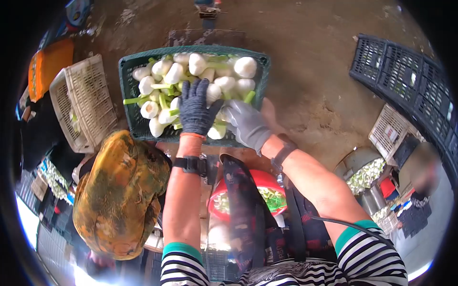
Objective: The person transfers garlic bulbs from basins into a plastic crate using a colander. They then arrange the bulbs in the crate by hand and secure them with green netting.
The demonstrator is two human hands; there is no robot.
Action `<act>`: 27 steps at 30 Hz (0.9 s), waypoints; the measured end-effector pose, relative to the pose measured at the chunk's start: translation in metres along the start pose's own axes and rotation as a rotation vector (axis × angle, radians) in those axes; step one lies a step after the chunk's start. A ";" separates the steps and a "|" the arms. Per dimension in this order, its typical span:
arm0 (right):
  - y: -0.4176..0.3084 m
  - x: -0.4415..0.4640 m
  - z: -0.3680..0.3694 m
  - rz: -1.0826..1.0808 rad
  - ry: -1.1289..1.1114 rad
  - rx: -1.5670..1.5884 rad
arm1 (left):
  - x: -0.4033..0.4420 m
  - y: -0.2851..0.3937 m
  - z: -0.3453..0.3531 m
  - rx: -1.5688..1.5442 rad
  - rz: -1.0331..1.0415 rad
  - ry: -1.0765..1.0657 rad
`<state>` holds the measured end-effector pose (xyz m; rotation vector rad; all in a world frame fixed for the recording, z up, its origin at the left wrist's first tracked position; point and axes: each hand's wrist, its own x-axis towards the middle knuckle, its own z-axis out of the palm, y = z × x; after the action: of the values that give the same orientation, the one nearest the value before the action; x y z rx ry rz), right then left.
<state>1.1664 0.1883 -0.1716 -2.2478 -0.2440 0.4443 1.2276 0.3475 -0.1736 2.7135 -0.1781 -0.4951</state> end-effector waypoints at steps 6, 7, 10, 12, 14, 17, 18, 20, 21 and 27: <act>-0.012 0.022 -0.077 0.426 -0.077 1.051 | -0.011 -0.013 -0.002 -0.100 0.111 0.030; -0.007 0.025 -0.082 0.472 -0.023 1.191 | -0.014 -0.018 0.006 -0.144 0.115 0.059; -0.021 0.051 -0.077 0.336 0.120 1.137 | -0.009 -0.012 0.017 -0.165 0.015 0.044; -0.041 0.080 -0.066 0.098 0.081 1.013 | 0.004 0.002 0.016 -0.135 -0.085 0.059; -0.056 0.109 -0.050 -0.105 -0.013 0.855 | 0.007 0.005 0.016 -0.651 -0.214 0.149; -0.088 0.149 -0.006 0.127 -0.304 1.040 | -0.020 -0.019 0.050 -0.343 -0.066 0.033; -0.095 0.155 0.012 0.463 -0.439 1.220 | -0.034 -0.016 0.032 -0.329 -0.065 -0.042; -0.073 0.158 0.052 0.242 -0.371 0.808 | -0.069 -0.017 0.001 -0.226 -0.048 -0.044; -0.066 0.162 0.063 0.129 -0.330 0.602 | -0.084 -0.024 -0.005 -0.214 -0.015 -0.053; -0.077 0.149 0.045 0.441 -0.268 1.082 | -0.089 -0.049 -0.006 -0.078 -0.107 0.031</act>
<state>1.2834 0.3169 -0.1756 -1.1552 0.3152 0.8584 1.1501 0.4115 -0.1591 2.6628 -0.0050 -0.4797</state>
